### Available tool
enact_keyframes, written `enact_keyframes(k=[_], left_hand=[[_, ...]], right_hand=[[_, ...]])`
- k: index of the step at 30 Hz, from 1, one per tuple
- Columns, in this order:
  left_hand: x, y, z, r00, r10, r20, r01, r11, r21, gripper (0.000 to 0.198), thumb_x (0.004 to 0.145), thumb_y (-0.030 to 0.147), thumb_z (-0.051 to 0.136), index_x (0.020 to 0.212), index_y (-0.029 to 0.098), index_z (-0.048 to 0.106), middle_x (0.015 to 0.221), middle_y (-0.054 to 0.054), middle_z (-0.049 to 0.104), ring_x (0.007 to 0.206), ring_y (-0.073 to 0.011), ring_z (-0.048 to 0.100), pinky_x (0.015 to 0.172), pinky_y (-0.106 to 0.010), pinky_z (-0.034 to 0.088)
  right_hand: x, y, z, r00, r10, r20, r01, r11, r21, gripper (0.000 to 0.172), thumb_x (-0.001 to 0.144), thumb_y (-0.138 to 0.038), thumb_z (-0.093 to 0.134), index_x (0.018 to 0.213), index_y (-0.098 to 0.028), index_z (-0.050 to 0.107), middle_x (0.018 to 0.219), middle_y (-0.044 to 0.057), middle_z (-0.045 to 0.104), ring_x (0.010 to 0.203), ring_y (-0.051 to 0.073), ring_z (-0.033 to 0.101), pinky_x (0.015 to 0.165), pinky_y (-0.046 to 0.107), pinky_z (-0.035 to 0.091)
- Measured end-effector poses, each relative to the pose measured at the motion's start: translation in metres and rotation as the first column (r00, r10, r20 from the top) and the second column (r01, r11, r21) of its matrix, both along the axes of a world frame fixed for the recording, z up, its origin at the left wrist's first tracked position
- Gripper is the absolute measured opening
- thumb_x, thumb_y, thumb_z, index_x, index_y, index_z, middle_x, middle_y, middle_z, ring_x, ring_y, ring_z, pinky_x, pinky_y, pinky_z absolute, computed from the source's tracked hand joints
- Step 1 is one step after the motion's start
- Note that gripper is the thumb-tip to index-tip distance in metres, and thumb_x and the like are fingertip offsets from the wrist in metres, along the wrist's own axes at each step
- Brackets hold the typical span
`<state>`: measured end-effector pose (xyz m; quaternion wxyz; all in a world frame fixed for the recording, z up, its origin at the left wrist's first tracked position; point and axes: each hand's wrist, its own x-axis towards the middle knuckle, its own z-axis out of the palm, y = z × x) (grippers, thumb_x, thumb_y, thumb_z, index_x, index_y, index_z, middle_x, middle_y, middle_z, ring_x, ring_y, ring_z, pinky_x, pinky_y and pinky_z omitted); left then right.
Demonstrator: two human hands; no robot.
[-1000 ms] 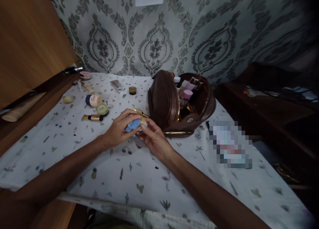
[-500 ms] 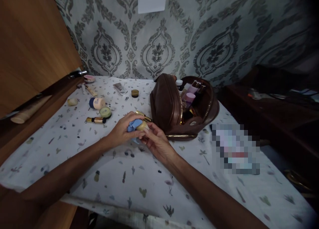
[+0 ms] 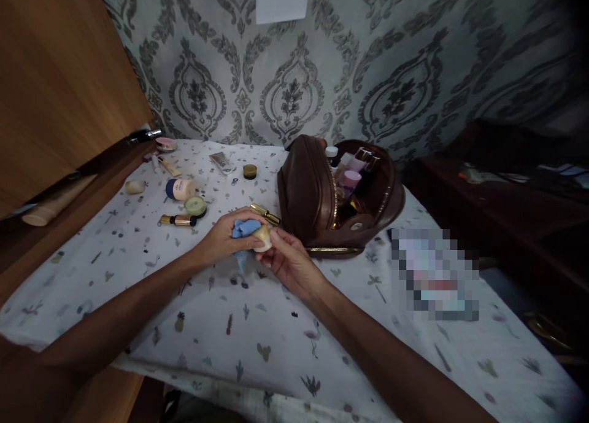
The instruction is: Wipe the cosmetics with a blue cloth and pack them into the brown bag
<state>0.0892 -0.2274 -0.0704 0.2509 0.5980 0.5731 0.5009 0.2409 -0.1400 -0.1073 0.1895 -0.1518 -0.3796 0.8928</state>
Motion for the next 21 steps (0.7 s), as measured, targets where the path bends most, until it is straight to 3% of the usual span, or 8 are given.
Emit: enact_keyframes(k=[3,6,9,11,14,17,21], left_hand=[[0.000,0.000,-0.004,0.998,0.001,0.066,0.000,1.000,-0.014,0.046,0.078,0.050,0.074,0.110,0.019,0.065,0.108,-0.008,0.067,0.096,-0.0225,0.063,0.083,-0.033,0.051],[0.001,0.001,-0.011,0.989,0.093,0.119,-0.093,0.996,-0.003,0.044,0.080,0.047,0.072,0.111,0.018,0.060,0.105,-0.006,0.067,0.091,-0.0195,0.063,0.079,-0.030,0.051],[0.002,0.001,-0.014,0.980,0.167,0.109,-0.171,0.985,0.031,0.037,0.084,0.047,0.067,0.106,0.018,0.058,0.099,-0.004,0.065,0.087,-0.0175,0.061,0.077,-0.028,0.051],[0.002,0.001,-0.014,0.986,0.149,0.080,-0.153,0.987,0.055,0.036,0.088,0.050,0.061,0.106,0.018,0.057,0.102,-0.005,0.065,0.089,-0.0180,0.061,0.078,-0.029,0.051],[0.004,0.000,-0.015,0.997,0.082,-0.006,-0.081,0.993,0.089,0.047,0.084,0.052,0.066,0.114,0.019,0.054,0.109,-0.007,0.063,0.097,-0.0209,0.061,0.083,-0.031,0.050],[0.006,0.000,-0.017,0.979,0.091,-0.183,-0.066,0.988,0.136,0.057,0.077,0.049,0.076,0.120,0.020,0.051,0.114,-0.009,0.061,0.102,-0.0235,0.060,0.087,-0.035,0.049],[0.007,0.000,-0.017,0.906,0.082,-0.415,0.027,0.968,0.250,0.044,0.086,0.043,0.069,0.120,0.021,0.052,0.111,-0.010,0.062,0.104,-0.0240,0.059,0.089,-0.036,0.049]], right_hand=[[0.000,0.001,-0.001,1.000,-0.005,-0.009,0.005,1.000,-0.023,0.038,0.062,-0.041,0.089,0.084,-0.019,0.068,0.072,-0.003,0.070,0.058,0.009,0.064,0.051,0.017,0.046],[0.000,0.000,0.000,0.999,-0.013,-0.032,0.013,1.000,-0.020,0.039,0.062,-0.034,0.090,0.094,-0.021,0.071,0.078,-0.003,0.071,0.062,0.009,0.064,0.054,0.017,0.048],[0.000,-0.001,0.003,0.998,-0.015,-0.058,0.016,1.000,0.013,0.046,0.061,-0.028,0.090,0.102,-0.022,0.072,0.088,-0.001,0.073,0.070,0.009,0.065,0.065,0.019,0.053],[0.000,-0.002,0.004,0.997,-0.037,-0.073,0.039,0.999,0.023,0.045,0.060,-0.026,0.091,0.101,-0.022,0.072,0.094,0.000,0.073,0.077,0.011,0.067,0.074,0.022,0.055],[0.000,-0.002,0.005,0.992,-0.095,-0.082,0.096,0.995,0.003,0.042,0.060,-0.026,0.091,0.096,-0.024,0.069,0.094,-0.002,0.073,0.082,0.011,0.069,0.081,0.024,0.056],[0.000,-0.001,0.003,0.993,-0.091,-0.077,0.091,0.996,-0.003,0.041,0.060,-0.029,0.091,0.091,-0.024,0.064,0.089,-0.003,0.072,0.078,0.012,0.069,0.077,0.024,0.056],[0.001,-0.001,0.003,0.992,-0.101,-0.076,0.103,0.994,0.026,0.039,0.061,-0.032,0.091,0.086,-0.022,0.063,0.082,-0.004,0.069,0.074,0.010,0.065,0.068,0.019,0.053]])
